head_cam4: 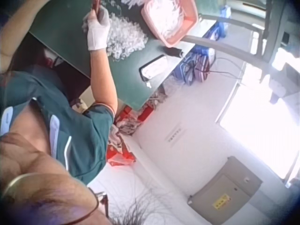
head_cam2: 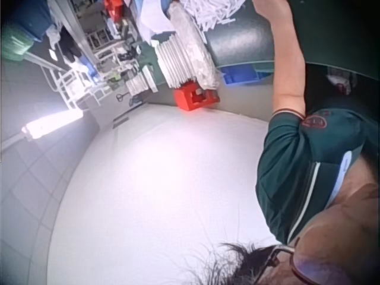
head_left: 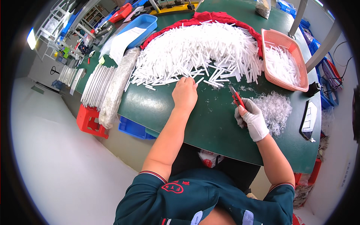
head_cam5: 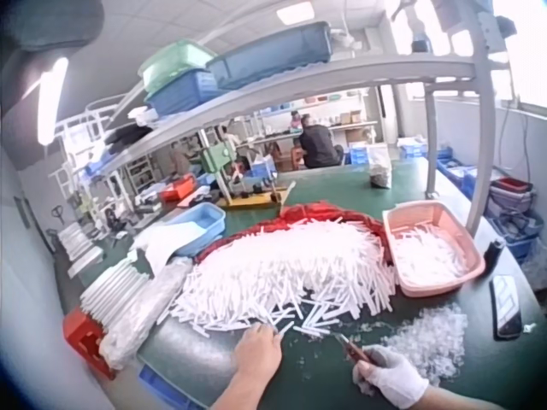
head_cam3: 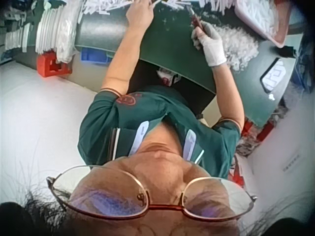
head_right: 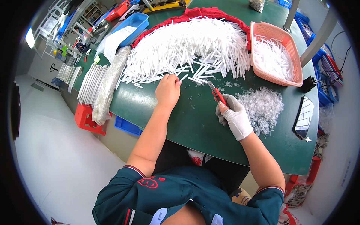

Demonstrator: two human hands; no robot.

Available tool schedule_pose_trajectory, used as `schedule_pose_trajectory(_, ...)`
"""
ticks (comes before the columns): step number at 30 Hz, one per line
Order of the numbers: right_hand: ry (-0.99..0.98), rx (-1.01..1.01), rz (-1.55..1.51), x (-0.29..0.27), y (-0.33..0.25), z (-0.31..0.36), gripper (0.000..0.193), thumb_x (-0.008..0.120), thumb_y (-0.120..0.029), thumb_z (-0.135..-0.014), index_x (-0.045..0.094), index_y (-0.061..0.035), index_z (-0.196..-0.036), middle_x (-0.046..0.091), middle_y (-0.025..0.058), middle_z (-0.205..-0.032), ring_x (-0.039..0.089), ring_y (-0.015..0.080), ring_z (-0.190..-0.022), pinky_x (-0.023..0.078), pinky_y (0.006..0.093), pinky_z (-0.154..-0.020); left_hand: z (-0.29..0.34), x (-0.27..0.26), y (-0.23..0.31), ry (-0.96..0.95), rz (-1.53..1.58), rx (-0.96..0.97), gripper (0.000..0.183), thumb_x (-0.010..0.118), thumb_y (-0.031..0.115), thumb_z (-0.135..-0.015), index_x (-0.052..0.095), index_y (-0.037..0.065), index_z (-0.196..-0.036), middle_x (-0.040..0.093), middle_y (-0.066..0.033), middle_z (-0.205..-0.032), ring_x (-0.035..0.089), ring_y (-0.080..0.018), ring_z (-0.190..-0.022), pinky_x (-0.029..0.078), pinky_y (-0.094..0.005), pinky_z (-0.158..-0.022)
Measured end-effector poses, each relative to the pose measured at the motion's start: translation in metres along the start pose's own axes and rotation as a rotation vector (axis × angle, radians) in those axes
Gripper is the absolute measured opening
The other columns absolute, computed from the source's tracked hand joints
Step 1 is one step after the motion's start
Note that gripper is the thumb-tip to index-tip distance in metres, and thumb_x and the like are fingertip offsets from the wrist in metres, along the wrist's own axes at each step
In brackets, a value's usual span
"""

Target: The person puts on a protective glove, picks up a utility knife, and trims plastic tubes one by one with the knife.

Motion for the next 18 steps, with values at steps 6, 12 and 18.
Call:
schedule_pose_trajectory(6,-0.014,-0.005,-0.033,-0.002,0.002,-0.002,0.029,0.051,-0.022,-0.096,0.049,-0.0026,-0.118,0.053,0.001,-0.077,0.047,0.0055,-0.059,0.039,0.0192,-0.053,0.004,0.0,0.01,-0.057,-0.099,0.127,0.01,0.062,0.01,-0.081,0.054,0.004,-0.083,0.056,-0.0103,-0.089,0.058,-0.0292,-0.087,0.05,-0.0394,-0.071)
schedule_pose_trajectory(12,-0.078,-0.023,-0.188,-0.004,0.0,-0.001,0.032,0.053,-0.023,-0.096,0.049,-0.0018,-0.119,0.055,0.0026,-0.076,0.051,0.0098,-0.06,0.041,0.0228,-0.054,0.004,0.0,0.018,-0.115,-0.276,0.278,0.012,0.062,0.003,-0.072,0.055,0.003,-0.082,0.057,-0.0123,-0.086,0.061,-0.0269,-0.081,0.053,-0.036,-0.063)
schedule_pose_trajectory(18,-0.16,0.028,-0.433,-0.005,-0.002,-0.001,0.031,0.049,-0.019,-0.096,0.048,-0.0025,-0.123,0.058,0.0066,-0.078,0.054,0.0146,-0.06,0.044,0.0267,-0.054,-0.005,-0.003,0.027,-0.26,-0.347,0.456,0.01,0.059,0.0,-0.074,0.054,0.004,-0.082,0.057,-0.0117,-0.081,0.062,-0.0279,-0.078,0.052,-0.038,-0.065)
Point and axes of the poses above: each hand's wrist, its own z-axis away from the middle knuckle, its own x-axis out of the palm, y = z × x, the point moved 4 cm from there along -z, towards the middle knuckle
